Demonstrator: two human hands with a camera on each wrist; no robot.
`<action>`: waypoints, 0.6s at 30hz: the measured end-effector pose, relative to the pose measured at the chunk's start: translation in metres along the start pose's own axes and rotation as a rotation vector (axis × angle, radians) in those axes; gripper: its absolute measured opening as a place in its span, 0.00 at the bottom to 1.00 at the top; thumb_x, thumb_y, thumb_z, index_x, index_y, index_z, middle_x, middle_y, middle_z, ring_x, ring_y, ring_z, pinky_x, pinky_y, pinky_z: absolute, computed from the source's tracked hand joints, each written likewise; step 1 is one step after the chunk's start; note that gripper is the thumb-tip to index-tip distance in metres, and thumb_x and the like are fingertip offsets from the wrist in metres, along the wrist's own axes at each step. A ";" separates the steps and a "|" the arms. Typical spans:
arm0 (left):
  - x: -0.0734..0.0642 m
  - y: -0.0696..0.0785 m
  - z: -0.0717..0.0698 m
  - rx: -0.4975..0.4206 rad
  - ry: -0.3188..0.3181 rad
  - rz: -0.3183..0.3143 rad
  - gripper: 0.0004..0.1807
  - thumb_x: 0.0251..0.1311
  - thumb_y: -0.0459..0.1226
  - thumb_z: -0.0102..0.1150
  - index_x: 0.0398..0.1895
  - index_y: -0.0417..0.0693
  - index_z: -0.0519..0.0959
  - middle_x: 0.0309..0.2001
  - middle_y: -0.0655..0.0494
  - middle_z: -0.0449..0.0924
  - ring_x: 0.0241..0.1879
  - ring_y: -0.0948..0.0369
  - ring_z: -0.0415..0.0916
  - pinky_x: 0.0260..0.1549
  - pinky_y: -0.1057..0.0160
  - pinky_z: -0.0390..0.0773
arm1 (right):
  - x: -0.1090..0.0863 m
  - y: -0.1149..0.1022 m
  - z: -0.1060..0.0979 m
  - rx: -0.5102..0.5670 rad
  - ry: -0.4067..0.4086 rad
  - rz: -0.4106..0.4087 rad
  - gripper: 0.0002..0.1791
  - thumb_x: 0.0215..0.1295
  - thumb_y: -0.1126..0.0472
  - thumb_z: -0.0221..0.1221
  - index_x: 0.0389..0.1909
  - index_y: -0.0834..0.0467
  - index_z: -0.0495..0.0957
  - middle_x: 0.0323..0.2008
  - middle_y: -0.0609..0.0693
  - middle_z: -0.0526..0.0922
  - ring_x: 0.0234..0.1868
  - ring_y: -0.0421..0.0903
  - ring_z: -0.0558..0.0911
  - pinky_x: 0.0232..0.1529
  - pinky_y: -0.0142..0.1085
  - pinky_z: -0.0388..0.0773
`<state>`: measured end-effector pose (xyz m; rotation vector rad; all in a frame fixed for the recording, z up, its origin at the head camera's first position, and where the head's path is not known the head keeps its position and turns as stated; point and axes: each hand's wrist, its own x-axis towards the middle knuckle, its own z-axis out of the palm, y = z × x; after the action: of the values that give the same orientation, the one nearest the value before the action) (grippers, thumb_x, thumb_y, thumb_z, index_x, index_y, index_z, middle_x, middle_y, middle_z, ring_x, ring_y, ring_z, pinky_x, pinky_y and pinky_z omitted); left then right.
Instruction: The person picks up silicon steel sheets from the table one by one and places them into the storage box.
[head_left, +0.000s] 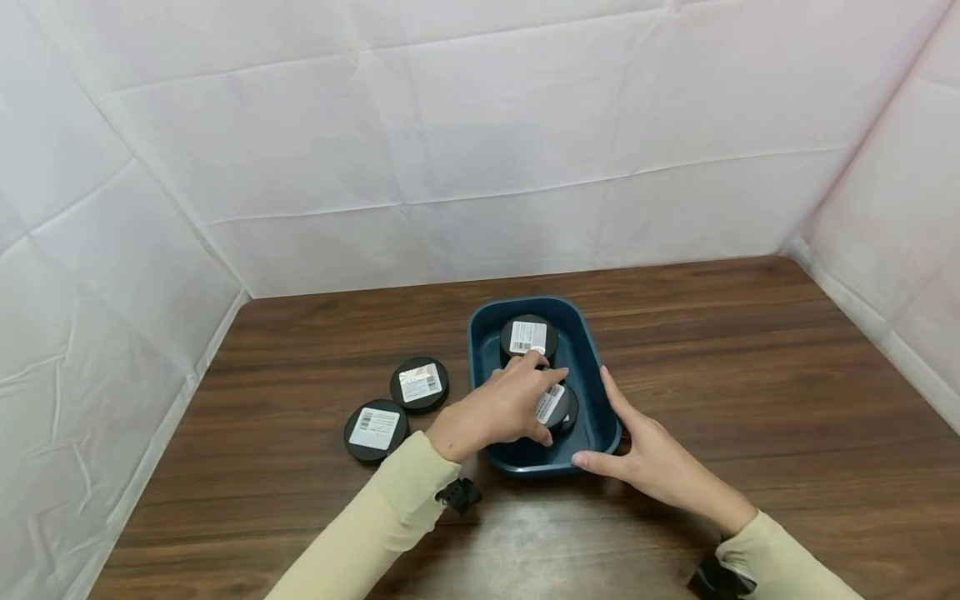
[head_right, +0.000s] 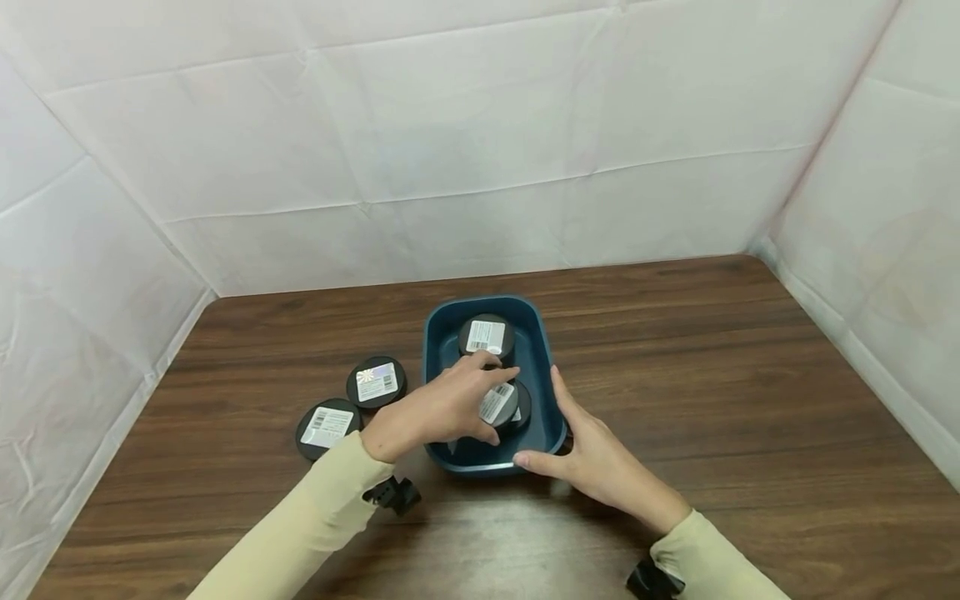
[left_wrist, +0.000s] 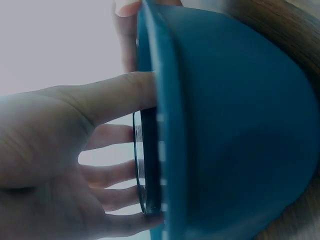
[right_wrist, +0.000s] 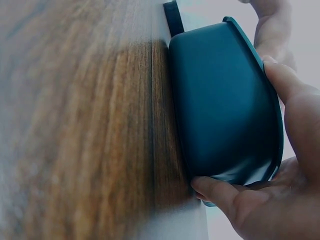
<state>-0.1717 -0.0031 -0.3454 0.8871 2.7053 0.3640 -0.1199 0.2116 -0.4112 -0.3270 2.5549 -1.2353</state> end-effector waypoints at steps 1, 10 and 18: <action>0.001 0.000 0.001 0.006 -0.006 -0.003 0.46 0.51 0.44 0.78 0.74 0.51 0.67 0.72 0.47 0.66 0.67 0.52 0.68 0.65 0.47 0.73 | 0.000 0.000 0.000 0.000 0.000 0.000 0.62 0.64 0.43 0.66 0.80 0.38 0.27 0.56 0.62 0.79 0.36 0.44 0.81 0.37 0.32 0.76; 0.011 0.000 0.004 0.001 -0.026 -0.073 0.46 0.52 0.45 0.78 0.74 0.50 0.67 0.71 0.46 0.66 0.67 0.50 0.68 0.61 0.46 0.77 | 0.000 0.001 0.000 0.022 -0.004 -0.015 0.62 0.64 0.44 0.67 0.80 0.39 0.26 0.61 0.65 0.76 0.37 0.43 0.81 0.37 0.33 0.77; 0.019 0.002 0.004 -0.029 -0.080 -0.129 0.47 0.52 0.44 0.78 0.75 0.49 0.66 0.73 0.46 0.63 0.68 0.49 0.66 0.63 0.54 0.76 | 0.000 0.001 0.000 0.032 -0.008 -0.016 0.62 0.64 0.45 0.67 0.80 0.38 0.26 0.56 0.62 0.79 0.36 0.44 0.81 0.36 0.32 0.76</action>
<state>-0.1842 0.0106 -0.3524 0.6996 2.6597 0.3325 -0.1202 0.2117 -0.4119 -0.3458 2.5283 -1.2765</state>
